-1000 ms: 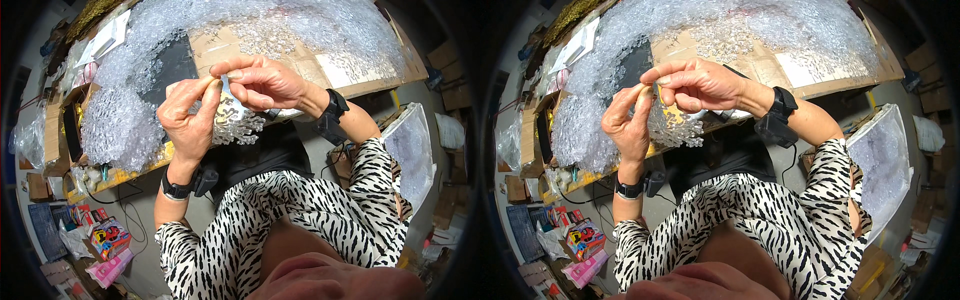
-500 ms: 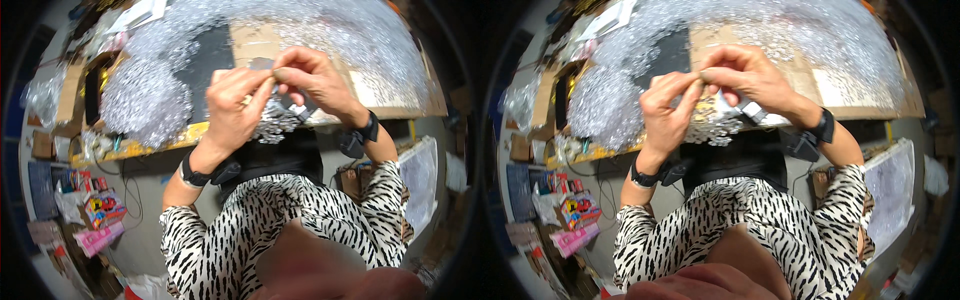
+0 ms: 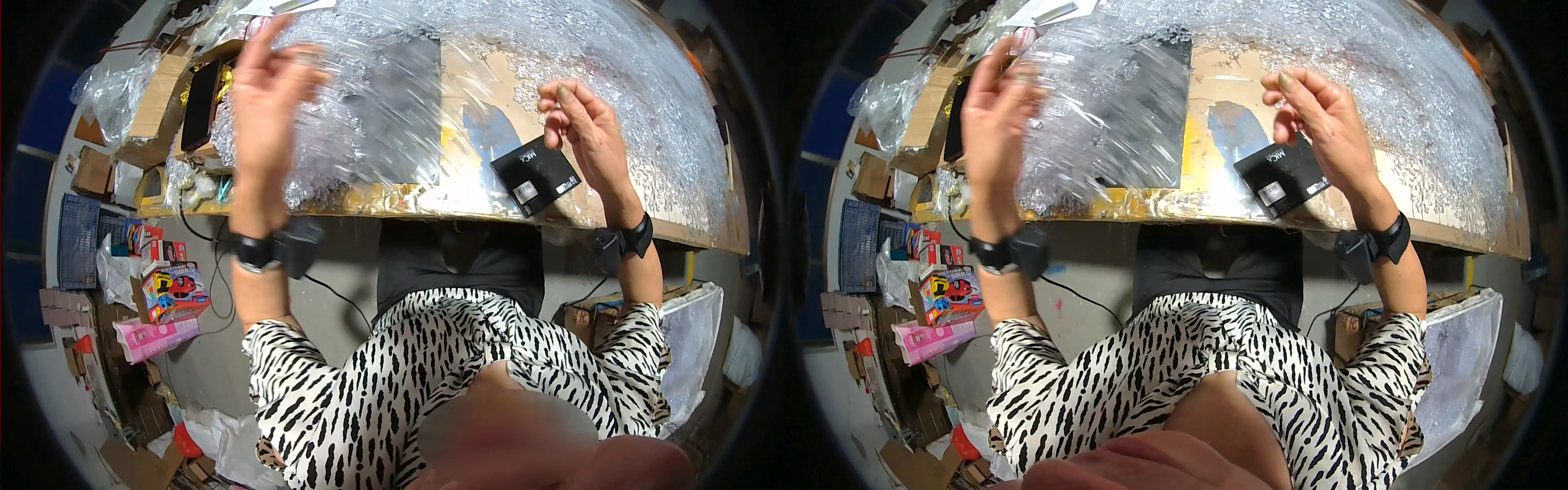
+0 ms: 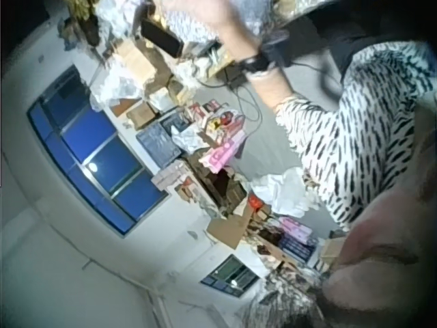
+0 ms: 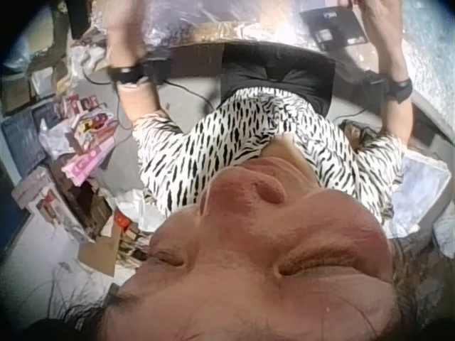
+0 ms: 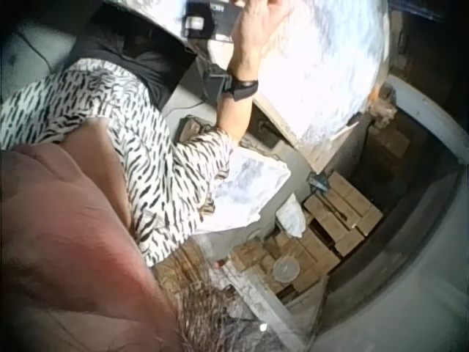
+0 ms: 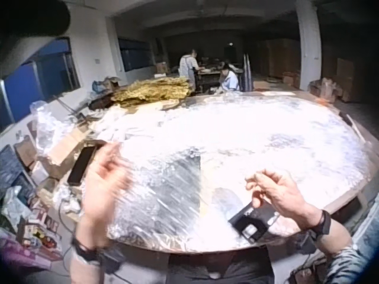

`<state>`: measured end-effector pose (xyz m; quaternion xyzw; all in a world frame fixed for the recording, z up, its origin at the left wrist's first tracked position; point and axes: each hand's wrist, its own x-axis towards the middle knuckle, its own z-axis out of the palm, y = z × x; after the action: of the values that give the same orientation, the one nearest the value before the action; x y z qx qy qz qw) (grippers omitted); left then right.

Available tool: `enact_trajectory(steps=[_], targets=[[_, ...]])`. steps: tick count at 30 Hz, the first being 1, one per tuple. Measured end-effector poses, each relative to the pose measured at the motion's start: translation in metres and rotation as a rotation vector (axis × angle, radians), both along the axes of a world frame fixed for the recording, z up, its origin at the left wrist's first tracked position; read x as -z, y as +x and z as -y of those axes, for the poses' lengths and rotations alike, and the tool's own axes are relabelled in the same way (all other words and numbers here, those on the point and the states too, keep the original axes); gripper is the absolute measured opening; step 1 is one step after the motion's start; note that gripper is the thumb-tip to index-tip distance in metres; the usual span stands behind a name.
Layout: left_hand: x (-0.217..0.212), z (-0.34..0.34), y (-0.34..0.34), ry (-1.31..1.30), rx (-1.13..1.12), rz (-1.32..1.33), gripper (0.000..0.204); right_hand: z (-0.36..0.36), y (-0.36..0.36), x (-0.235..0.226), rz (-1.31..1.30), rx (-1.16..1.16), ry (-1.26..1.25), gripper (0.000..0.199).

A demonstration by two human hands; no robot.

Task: The recorder is packaging snowflake ornaments by placing them into bags and attaching hooks.

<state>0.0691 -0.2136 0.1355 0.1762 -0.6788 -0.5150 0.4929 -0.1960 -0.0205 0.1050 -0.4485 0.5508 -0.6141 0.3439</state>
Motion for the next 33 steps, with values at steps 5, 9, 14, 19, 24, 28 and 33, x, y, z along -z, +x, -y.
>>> enact_trajectory(steps=[5, 9, 14, 19, 24, 28, 33], targets=[[-0.003, 0.083, 0.083, 0.197, -0.195, 0.012, 0.053, -0.006, -0.022, 0.02, 0.112, -0.112, 0.106, 0.026], [0.033, 0.122, 0.112, 0.05, -0.448, 0.369, 0.052, -0.004, -0.021, 0.02, 0.176, -0.139, 0.182, 0.02], [0.009, 0.069, 0.077, -0.75, -0.844, 0.772, 0.046, -0.014, -0.032, 0.023, 0.136, -0.169, 0.204, 0.022], [0.023, 0.011, 0.075, -0.732, -0.324, 1.0, 0.055, -0.022, -0.06, 0.026, -0.45, -0.094, 0.235, 0.028], [0.036, 0.021, 0.081, -0.848, -0.352, 0.958, 0.056, -0.004, -0.12, 0.039, -0.946, 0.072, 0.292, 0.025], [0.024, 0.008, 0.068, -1.008, -0.428, 0.813, 0.06, 0.016, -0.171, 0.054, -1.255, 0.103, 0.285, 0.027], [0.046, -0.052, 0.041, -0.933, -0.304, 0.404, 0.051, 0.057, -0.166, 0.064, -1.457, 0.001, 0.732, 0.07]])
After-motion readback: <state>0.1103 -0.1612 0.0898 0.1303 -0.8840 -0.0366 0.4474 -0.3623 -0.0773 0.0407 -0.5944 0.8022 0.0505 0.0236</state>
